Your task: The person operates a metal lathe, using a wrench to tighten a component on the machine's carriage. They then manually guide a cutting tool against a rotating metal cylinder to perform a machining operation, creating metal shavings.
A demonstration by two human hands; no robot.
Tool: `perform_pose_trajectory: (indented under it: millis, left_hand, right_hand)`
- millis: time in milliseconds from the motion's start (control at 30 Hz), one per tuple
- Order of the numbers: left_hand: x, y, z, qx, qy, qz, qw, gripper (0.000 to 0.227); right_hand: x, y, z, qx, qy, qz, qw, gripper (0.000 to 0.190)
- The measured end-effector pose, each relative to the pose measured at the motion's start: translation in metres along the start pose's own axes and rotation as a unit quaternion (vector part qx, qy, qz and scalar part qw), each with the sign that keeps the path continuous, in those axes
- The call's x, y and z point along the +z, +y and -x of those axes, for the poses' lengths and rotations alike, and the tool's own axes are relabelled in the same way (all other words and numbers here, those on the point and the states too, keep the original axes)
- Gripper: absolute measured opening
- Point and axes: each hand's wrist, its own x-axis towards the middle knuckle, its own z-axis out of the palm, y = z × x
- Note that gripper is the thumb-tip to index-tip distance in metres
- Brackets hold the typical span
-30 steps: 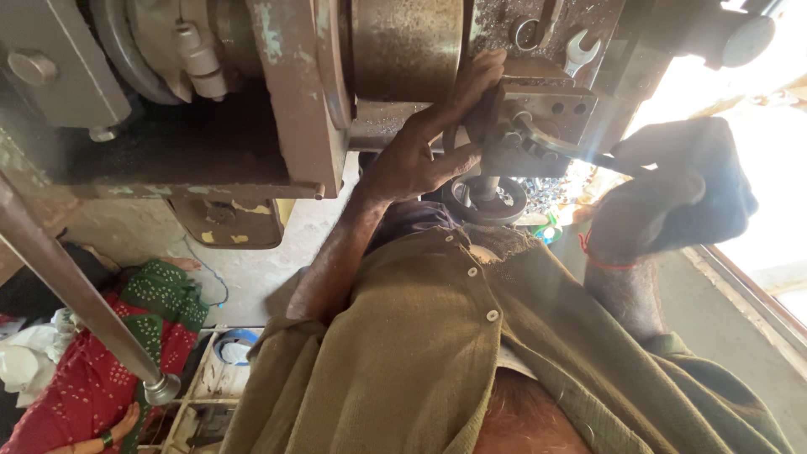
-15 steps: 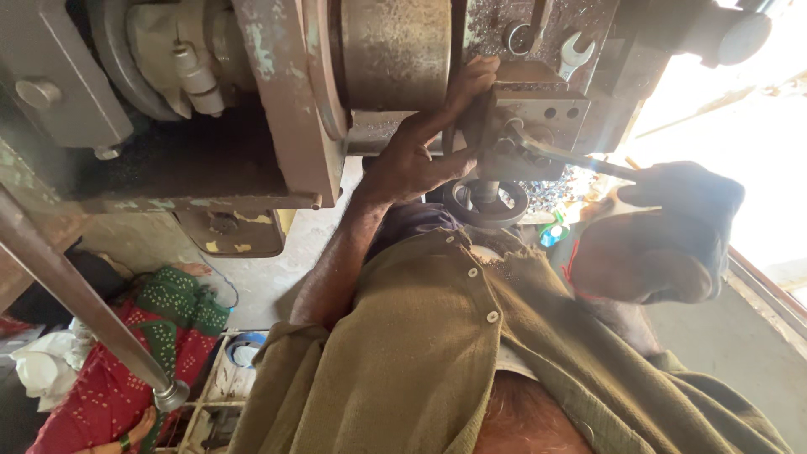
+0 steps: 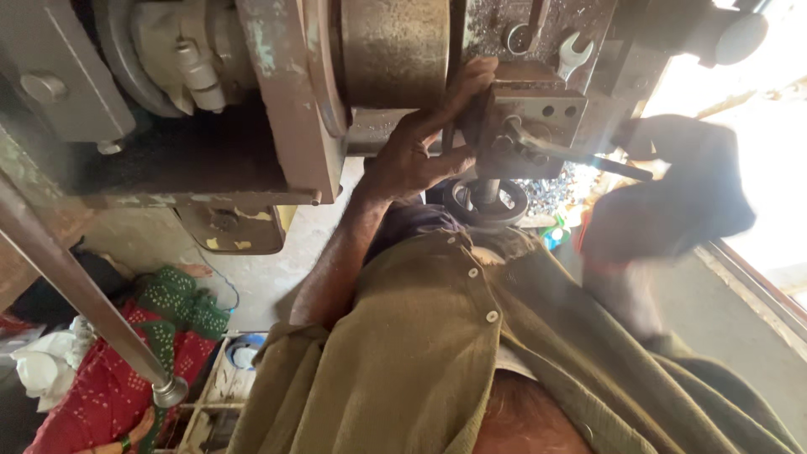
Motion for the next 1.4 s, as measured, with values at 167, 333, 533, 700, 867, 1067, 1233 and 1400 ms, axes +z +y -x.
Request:
perform_pose_trajectory:
  millis: [167, 333, 533, 700, 867, 1067, 1233, 1400]
  left_hand:
    - [-0.001, 0.001, -0.005, -0.003, 0.002, 0.002, 1.000, 0.080]
    - [-0.001, 0.003, -0.006, -0.004, 0.009, 0.000, 1.000, 0.081]
    - [0.000, 0.004, -0.006, -0.010, 0.025, -0.009, 1.000, 0.080]
    - [0.002, 0.009, -0.005, -0.026, 0.032, -0.026, 0.999, 0.084]
    - [0.004, 0.009, -0.004, -0.041, 0.036, 0.007, 0.998, 0.082]
    - [0.000, -0.002, -0.005, 0.001, 0.020, 0.010, 1.000, 0.087]
    - [0.001, -0.010, -0.006, 0.013, 0.017, 0.033, 0.999, 0.087]
    - [-0.002, -0.015, -0.006, 0.014, 0.014, 0.021, 1.000, 0.087]
  right_hand:
    - [0.034, 0.038, -0.048, -0.038, -0.021, -0.009, 0.999, 0.066]
    - [0.032, 0.040, -0.047, -0.055, -0.024, -0.015, 0.998, 0.065]
    - [0.037, 0.054, -0.063, -0.078, -0.028, -0.024, 0.996, 0.065]
    - [0.041, 0.057, -0.075, -0.092, -0.035, -0.037, 0.994, 0.064]
    - [0.040, 0.059, -0.079, -0.100, -0.055, -0.047, 0.992, 0.063]
    - [0.033, 0.057, -0.068, -0.101, -0.086, -0.043, 0.990, 0.063]
    - [0.036, 0.060, -0.074, -0.104, -0.092, -0.045, 0.989, 0.062]
    - [0.036, 0.060, -0.078, -0.101, -0.120, -0.050, 0.986, 0.061]
